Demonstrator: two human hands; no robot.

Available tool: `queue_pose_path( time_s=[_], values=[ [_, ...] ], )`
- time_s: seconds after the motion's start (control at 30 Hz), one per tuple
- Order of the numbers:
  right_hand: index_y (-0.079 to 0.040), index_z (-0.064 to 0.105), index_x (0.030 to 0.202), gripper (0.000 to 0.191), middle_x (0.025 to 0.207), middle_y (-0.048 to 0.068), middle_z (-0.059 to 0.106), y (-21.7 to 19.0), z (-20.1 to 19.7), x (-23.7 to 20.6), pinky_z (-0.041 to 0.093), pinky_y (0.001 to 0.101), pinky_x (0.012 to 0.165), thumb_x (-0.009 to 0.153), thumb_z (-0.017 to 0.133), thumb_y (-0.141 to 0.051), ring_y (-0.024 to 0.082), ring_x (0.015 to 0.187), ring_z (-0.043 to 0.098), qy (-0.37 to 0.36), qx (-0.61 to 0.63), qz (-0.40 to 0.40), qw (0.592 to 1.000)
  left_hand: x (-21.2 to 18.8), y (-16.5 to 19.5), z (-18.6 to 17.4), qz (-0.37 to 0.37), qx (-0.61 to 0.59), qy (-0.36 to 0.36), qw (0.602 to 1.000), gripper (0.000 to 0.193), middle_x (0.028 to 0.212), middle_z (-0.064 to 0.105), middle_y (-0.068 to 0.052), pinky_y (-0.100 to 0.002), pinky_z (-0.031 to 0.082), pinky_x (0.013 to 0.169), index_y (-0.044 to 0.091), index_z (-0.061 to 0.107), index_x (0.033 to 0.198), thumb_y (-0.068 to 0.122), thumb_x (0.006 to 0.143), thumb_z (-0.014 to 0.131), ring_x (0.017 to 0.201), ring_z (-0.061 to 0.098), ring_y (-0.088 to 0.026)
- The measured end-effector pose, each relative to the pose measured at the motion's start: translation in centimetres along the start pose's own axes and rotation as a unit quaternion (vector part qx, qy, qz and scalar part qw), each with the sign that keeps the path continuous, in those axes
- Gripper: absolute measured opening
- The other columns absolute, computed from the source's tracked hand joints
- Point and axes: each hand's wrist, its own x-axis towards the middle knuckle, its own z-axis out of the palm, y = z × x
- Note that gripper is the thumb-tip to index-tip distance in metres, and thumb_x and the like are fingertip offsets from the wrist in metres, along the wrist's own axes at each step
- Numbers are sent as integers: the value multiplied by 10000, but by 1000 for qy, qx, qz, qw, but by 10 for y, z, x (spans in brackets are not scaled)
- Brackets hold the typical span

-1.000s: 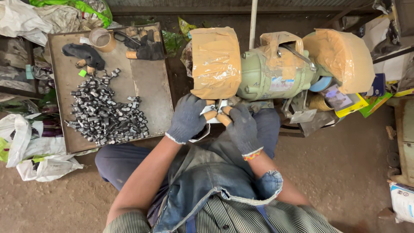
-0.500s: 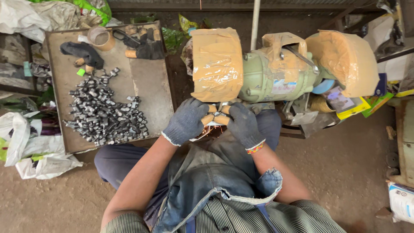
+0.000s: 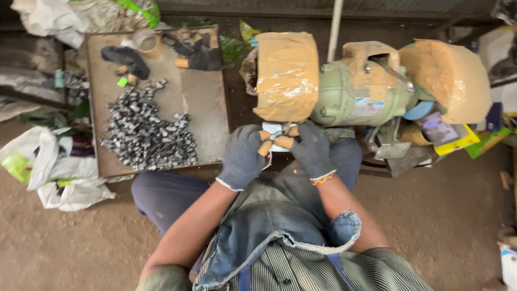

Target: The person, seated on the floor at a bench grinder, holds small metal pieces against the spinning grinding wheel with both gloved hands, producing sparks, then places the ground pieces onto a tray with a large pile of similar pieces and occasionally dips pieces into a small container before continuing to grind.

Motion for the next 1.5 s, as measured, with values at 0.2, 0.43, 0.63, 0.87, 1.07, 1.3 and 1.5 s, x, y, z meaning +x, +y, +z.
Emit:
queue_pose_path(
  time_s=[0.2,0.43,0.63,0.87,1.07,1.3,1.5],
  values=[
    [-67,714,927,335,839,118,671,-16,-10,-50,538,432,644,768,867,-319,324,757,670,3,-41,-80,996,-51,-3,6,61,-21,-3,998,302,1258,629,-113,-486,459,999,101,665,1162,238,904,742,1154,598,-352],
    [-117,763,933,246,916,87,749,-8,1,-98,568,408,694,827,791,-337,290,803,713,-89,-63,62,992,-19,-55,-24,-38,350,-288,890,442,1372,535,-144,-544,362,1096,150,663,1263,179,824,621,1313,469,-393],
    [-110,767,945,240,940,92,758,-9,-5,-97,561,417,729,841,766,-326,305,863,713,-123,-28,87,988,-8,-103,-80,-94,329,-271,900,341,1217,671,-43,-456,436,984,208,676,1193,116,881,574,1214,564,-297],
    [-92,764,931,248,907,113,751,-20,-11,-86,545,429,774,825,777,-316,323,874,702,-122,14,66,990,11,-98,-80,-70,342,-347,871,294,1198,699,-58,-446,467,987,215,678,1206,137,945,566,1226,592,-273],
    [-112,764,959,246,971,85,754,-24,-17,-90,549,411,793,842,767,-329,308,913,701,-122,19,63,990,1,-124,-100,-224,311,-11,924,574,1477,496,-172,-628,302,1120,80,617,1323,456,896,696,1406,365,-472],
    [-131,772,995,247,1047,63,756,5,-36,-103,540,415,840,854,719,-327,295,960,696,-132,-62,123,982,-7,-202,-164,-457,254,114,845,931,1654,296,-236,-664,244,1152,41,446,1507,581,806,737,1482,234,-538],
    [-46,749,1143,482,1052,197,708,17,-41,-122,515,427,834,807,770,-391,349,939,665,-91,-69,267,957,37,-232,-188,-516,191,46,834,992,1608,350,-237,-599,386,1092,150,413,1532,725,778,704,1408,394,-502]
  ],
)
